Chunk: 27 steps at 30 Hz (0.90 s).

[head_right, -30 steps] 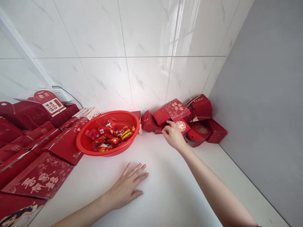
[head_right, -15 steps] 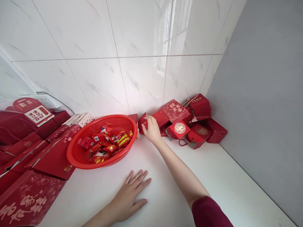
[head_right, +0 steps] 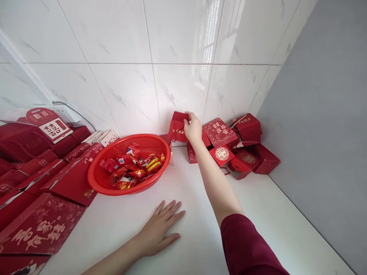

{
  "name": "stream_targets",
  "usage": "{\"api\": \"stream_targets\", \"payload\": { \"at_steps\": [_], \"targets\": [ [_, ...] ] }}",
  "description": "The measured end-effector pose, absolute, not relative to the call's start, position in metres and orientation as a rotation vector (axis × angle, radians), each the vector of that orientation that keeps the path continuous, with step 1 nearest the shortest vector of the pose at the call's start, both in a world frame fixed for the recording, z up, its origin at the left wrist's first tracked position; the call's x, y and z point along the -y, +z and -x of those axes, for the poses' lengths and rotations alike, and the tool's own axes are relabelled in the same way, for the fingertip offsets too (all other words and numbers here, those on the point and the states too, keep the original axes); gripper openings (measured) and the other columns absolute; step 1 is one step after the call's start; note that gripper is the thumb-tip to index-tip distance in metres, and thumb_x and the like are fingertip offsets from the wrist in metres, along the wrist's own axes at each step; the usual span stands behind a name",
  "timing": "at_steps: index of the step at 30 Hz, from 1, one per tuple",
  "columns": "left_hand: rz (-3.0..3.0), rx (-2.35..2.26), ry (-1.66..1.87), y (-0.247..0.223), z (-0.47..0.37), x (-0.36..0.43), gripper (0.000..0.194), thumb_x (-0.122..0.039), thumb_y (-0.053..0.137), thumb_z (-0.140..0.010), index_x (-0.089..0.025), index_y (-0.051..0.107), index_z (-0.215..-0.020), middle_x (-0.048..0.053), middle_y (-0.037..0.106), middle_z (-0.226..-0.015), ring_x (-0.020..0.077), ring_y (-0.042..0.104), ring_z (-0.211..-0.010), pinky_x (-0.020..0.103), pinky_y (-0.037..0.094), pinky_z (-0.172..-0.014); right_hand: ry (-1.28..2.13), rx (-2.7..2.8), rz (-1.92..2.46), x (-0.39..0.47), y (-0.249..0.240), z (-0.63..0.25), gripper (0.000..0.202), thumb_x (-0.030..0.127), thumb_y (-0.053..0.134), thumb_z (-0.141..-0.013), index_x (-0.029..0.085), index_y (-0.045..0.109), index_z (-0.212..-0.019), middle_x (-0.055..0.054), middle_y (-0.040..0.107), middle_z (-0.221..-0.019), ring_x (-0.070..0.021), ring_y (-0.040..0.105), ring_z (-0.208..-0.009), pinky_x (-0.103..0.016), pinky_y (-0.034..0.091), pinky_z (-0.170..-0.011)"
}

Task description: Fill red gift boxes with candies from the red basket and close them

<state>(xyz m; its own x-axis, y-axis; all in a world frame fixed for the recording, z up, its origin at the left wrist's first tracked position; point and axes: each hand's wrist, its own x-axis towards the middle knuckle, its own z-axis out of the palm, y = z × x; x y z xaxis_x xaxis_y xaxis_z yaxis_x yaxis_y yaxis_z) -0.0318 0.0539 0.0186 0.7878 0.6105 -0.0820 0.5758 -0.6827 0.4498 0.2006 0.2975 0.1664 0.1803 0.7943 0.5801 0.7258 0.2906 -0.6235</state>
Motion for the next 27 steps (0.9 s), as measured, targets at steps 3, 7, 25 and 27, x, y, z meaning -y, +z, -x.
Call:
{"api": "stream_targets", "payload": {
  "at_steps": [3, 7, 25, 27],
  "targets": [
    [-2.546, -0.889, 0.128, 0.015, 0.031, -0.055, 0.065, -0.048, 0.047, -0.096, -0.035, 0.021, -0.154, 0.003, 0.016, -0.163, 0.0298, 0.018, -0.150, 0.063, 0.016, -0.120, 0.049, 1.320, 1.005, -0.267, 0.190, -0.223, 0.021, 0.024, 0.046, -0.093, 0.022, 0.051, -0.113, -0.008, 0.065, -0.110, -0.0197, 0.066, -0.100, -0.036, 0.052, -0.090],
    [-2.767, -0.848, 0.320, 0.010, 0.029, -0.053, 0.058, -0.041, 0.053, -0.095, -0.024, 0.038, -0.148, 0.010, 0.039, -0.154, 0.0275, 0.037, -0.143, 0.051, 0.036, -0.116, 0.145, 1.228, 0.725, -0.195, 0.196, -0.240, 0.015, 0.026, 0.068, -0.086, 0.025, 0.056, -0.094, -0.003, 0.065, -0.094, -0.0195, 0.067, -0.089, -0.034, 0.055, -0.079],
    [-2.805, -1.545, 0.729, 0.188, 0.082, -0.054, 0.028, -0.035, 0.051, -0.095, -0.019, 0.059, -0.075, 0.000, 0.058, -0.067, 0.0136, 0.055, -0.066, 0.027, 0.043, -0.064, 0.730, 2.346, 0.562, -0.065, 0.153, -0.208, 0.019, 0.006, 0.049, -0.090, 0.023, 0.057, -0.095, -0.005, 0.066, -0.094, -0.0171, 0.063, -0.089, -0.031, 0.051, -0.075],
    [-2.660, -1.562, 0.566, 0.182, 0.082, -0.052, 0.031, -0.042, 0.053, -0.094, -0.019, 0.058, -0.074, -0.001, 0.058, -0.068, 0.0132, 0.054, -0.066, 0.025, 0.039, -0.061, 0.624, 2.504, 0.653, -0.062, 0.149, -0.205, 0.021, 0.005, 0.048, -0.092, 0.022, 0.060, -0.094, -0.004, 0.066, -0.092, -0.0168, 0.061, -0.084, -0.030, 0.049, -0.074]
  ]
}}
